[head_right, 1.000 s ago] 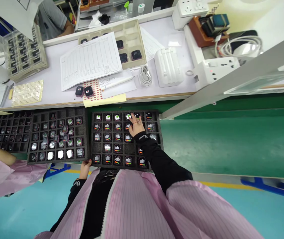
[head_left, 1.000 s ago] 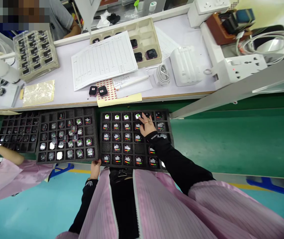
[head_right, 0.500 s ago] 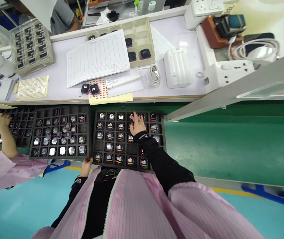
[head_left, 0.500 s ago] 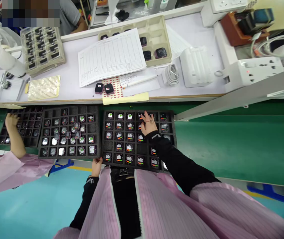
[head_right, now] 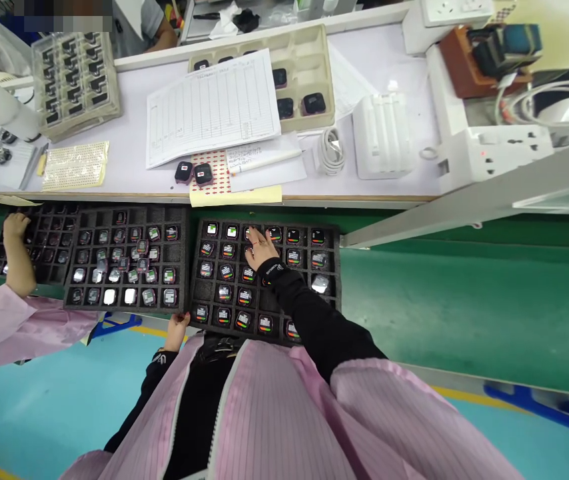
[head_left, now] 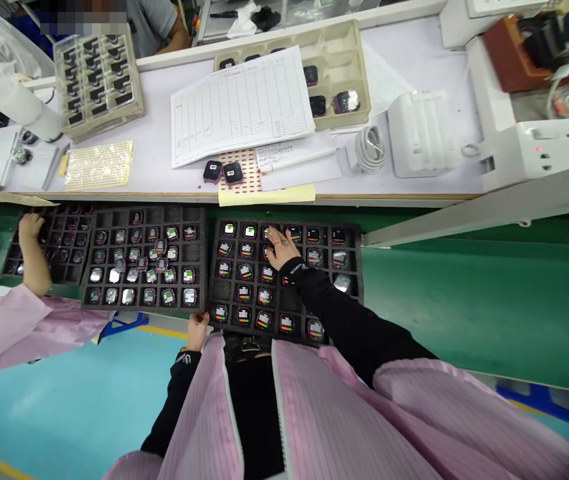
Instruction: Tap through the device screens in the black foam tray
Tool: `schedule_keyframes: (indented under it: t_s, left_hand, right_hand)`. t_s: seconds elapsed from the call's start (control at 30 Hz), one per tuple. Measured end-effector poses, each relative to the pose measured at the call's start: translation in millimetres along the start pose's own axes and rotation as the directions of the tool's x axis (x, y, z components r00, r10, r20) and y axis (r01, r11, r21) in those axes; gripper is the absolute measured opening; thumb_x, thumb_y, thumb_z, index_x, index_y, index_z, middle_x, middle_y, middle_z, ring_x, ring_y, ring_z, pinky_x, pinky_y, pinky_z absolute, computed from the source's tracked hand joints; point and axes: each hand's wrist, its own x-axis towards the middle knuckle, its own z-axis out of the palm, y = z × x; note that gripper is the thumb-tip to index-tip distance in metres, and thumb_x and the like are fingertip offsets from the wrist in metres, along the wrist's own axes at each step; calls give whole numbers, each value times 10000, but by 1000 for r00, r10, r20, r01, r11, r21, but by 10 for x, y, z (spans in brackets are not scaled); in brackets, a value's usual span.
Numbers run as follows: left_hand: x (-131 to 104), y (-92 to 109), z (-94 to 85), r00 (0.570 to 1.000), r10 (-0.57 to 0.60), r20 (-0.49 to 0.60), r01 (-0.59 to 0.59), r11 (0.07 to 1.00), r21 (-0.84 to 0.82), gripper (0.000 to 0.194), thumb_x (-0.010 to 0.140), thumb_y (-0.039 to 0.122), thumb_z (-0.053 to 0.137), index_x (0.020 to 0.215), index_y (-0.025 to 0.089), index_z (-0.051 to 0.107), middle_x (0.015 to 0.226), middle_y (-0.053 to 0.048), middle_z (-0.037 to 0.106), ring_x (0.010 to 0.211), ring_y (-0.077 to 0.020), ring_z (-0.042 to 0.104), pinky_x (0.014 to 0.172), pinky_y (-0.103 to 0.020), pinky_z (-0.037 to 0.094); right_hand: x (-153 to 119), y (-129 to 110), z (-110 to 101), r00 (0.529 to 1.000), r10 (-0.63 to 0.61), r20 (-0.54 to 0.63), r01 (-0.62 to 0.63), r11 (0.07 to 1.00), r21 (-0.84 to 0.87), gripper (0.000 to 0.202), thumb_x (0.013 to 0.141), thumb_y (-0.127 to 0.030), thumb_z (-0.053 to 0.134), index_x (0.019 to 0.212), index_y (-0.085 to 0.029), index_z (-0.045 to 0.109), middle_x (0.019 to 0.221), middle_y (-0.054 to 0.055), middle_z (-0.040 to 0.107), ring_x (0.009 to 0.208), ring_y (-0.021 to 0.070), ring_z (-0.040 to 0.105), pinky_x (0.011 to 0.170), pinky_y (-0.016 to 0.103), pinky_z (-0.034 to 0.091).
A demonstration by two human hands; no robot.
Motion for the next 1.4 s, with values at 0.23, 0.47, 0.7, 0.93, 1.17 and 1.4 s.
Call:
schedule_keyframes:
  t_s: [0.23, 0.47, 0.7, 0.93, 1.17, 1.4]
  left_hand:
    - [-72, 114, -2, 999, -39, 3, 39, 999, 20, 200, 639, 318, 709, 666, 189, 558, 662, -23, 584, 719, -205, 575, 755, -352, 436]
    - [-111, 163, 6, 999, -41, 10, 40, 999, 26, 177, 653, 293, 700, 673, 197, 553, 668, -28, 579, 717, -211, 575, 755, -353, 430]
    - [-131, 151, 0, 999, -39, 26, 38, 999, 18, 159, 680, 292, 684, 696, 188, 565, 690, -34, 588, 730, -214, 580, 759, -353, 440]
    - [-154, 119, 20, 1000, -12, 11, 12, 1000, 8, 209, 682, 333, 705, 696, 190, 554, 698, -37, 589, 713, -206, 565, 748, -354, 446]
    - [-164, 95, 22, 1000, 17, 19, -17, 1000, 0, 241, 693, 373, 706, 730, 186, 558, 707, -35, 580, 711, -200, 560, 744, -349, 447]
    - [-185, 70, 19, 999, 42, 28, -42, 999, 4, 282, 711, 432, 691, 751, 187, 557, 694, -28, 576, 689, -191, 556, 710, -335, 456]
  right_hand:
    - [49, -35, -24, 996, -24, -88, 25, 1000, 10, 719, 826, -154, 417, 1509, -23, 234, 1310, 161, 623, 1395, 276, 403, 1217, 590, 180]
    - [202, -175, 89, 995, -91, -31, 92, 994, 51, 705, 842, -176, 412, 1519, -62, 248, 1345, 150, 599, 1406, 287, 387, 1209, 617, 165]
    - [298, -273, 213, 994, -107, 31, 106, 994, 32, 727, 814, -158, 438, 1513, -60, 264, 1396, 164, 551, 1422, 299, 360, 1207, 623, 174]
    - [360, -324, 199, 996, -85, 41, 85, 996, -16, 704, 810, -172, 447, 1482, -11, 314, 1361, 182, 577, 1429, 307, 344, 1217, 610, 164]
    - [460, -427, 263, 992, -123, 38, 122, 992, 25, 688, 811, -154, 418, 1483, -47, 317, 1382, 151, 568, 1423, 287, 360, 1219, 611, 160]
    - [638, -626, 402, 979, -157, 133, 153, 988, 35, 700, 824, -186, 438, 1489, -9, 311, 1414, 177, 532, 1437, 290, 329, 1228, 589, 141]
